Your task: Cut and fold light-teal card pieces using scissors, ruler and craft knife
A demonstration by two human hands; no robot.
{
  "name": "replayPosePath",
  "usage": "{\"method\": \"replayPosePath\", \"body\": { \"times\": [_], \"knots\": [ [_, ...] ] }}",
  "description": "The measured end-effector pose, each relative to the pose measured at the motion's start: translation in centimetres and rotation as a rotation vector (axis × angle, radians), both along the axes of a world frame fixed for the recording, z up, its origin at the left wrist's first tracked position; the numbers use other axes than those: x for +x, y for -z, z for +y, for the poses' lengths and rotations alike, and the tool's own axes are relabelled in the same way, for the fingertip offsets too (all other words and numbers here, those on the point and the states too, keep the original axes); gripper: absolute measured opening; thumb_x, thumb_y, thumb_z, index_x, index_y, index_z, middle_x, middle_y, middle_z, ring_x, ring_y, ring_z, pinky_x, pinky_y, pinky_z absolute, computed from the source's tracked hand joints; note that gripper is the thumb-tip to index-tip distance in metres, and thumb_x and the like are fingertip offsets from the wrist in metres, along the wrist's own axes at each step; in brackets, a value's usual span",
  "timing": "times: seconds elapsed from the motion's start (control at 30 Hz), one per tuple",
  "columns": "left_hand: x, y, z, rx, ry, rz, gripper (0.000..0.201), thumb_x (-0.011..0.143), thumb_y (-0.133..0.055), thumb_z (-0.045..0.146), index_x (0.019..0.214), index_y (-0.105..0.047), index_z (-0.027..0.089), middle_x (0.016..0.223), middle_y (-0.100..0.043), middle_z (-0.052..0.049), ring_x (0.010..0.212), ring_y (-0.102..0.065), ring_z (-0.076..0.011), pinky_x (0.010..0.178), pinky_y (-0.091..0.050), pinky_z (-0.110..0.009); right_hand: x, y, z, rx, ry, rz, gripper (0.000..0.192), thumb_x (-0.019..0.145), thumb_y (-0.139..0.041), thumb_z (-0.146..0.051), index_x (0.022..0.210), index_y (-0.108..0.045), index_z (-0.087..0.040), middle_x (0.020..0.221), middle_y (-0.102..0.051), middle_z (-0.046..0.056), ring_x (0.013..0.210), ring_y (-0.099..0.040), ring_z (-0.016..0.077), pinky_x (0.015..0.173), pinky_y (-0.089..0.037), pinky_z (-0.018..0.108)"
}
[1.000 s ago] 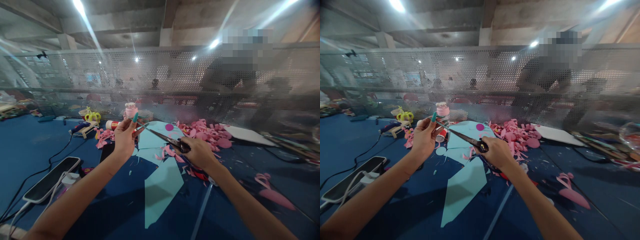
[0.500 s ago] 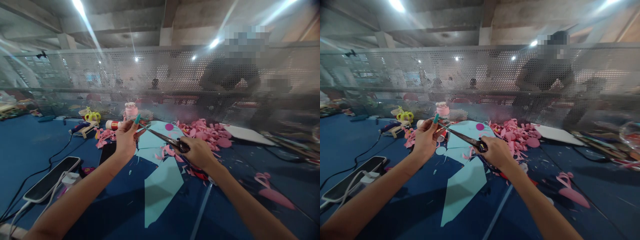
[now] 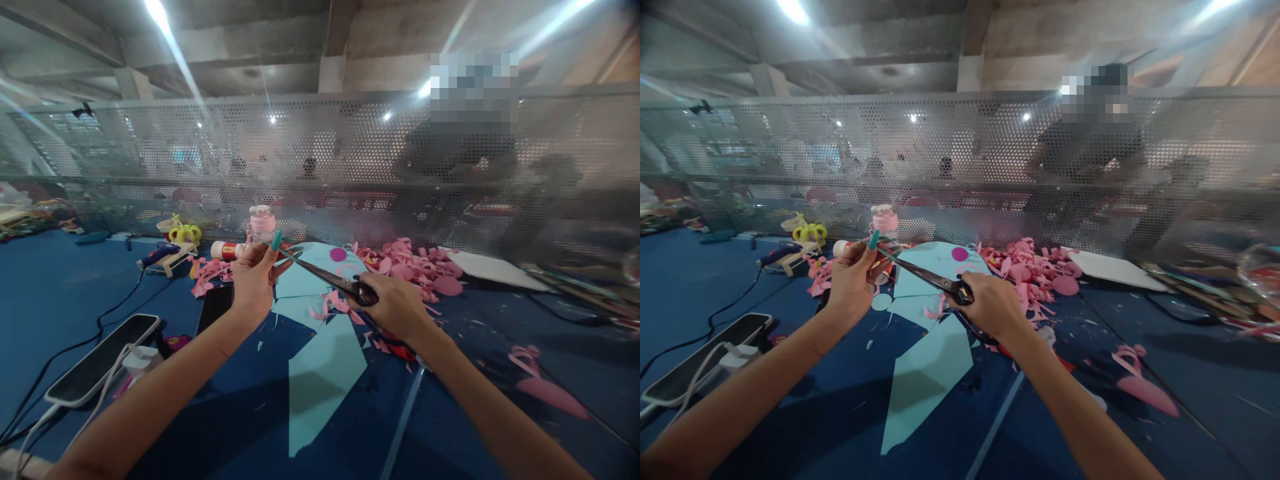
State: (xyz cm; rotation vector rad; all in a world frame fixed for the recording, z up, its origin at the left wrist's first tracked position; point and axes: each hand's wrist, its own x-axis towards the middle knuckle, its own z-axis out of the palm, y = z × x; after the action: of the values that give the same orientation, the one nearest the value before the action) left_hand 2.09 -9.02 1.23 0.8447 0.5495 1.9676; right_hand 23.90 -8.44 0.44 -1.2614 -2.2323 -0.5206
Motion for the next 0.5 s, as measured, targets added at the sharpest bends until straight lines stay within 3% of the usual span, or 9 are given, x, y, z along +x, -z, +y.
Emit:
{"method": "replayPosePath", "body": {
  "times": [0.33, 0.5],
  "knots": [
    [0.41, 0.26, -0.14, -0.025, 0.035, -0.006, 0.015, 0.058, -0.077, 0.020, 0.066, -0.066, 0.017, 0.067, -0.068, 0.002, 0.059, -0.065, -0.0084, 0.053, -0.053, -0.015, -0.22, -0.11, -0.11, -0.054, 0.008, -0.022, 0.029, 0.076, -0.050, -0.045, 0.068, -0.057, -0.018, 0.063, -0.065, 0.006, 0.055, -0.056, 0.0172, 0.049, -0.023, 0.024],
    [0.24, 0.15, -0.01, -0.033, 0.006, 0.011, 0.009, 0.063, -0.073, 0.017, 0.066, -0.065, 0.016, 0.066, -0.067, 0.002, 0.062, -0.065, -0.0084, 0.062, -0.055, -0.019, 0.08, -0.61, -0.15, -0.098, 0.030, 0.133, 0.023, 0.074, -0.053, -0.039, 0.064, -0.056, -0.019, 0.061, -0.063, 0.006, 0.056, -0.057, 0.0187, 0.047, -0.024, 0.025]
  ]
}}
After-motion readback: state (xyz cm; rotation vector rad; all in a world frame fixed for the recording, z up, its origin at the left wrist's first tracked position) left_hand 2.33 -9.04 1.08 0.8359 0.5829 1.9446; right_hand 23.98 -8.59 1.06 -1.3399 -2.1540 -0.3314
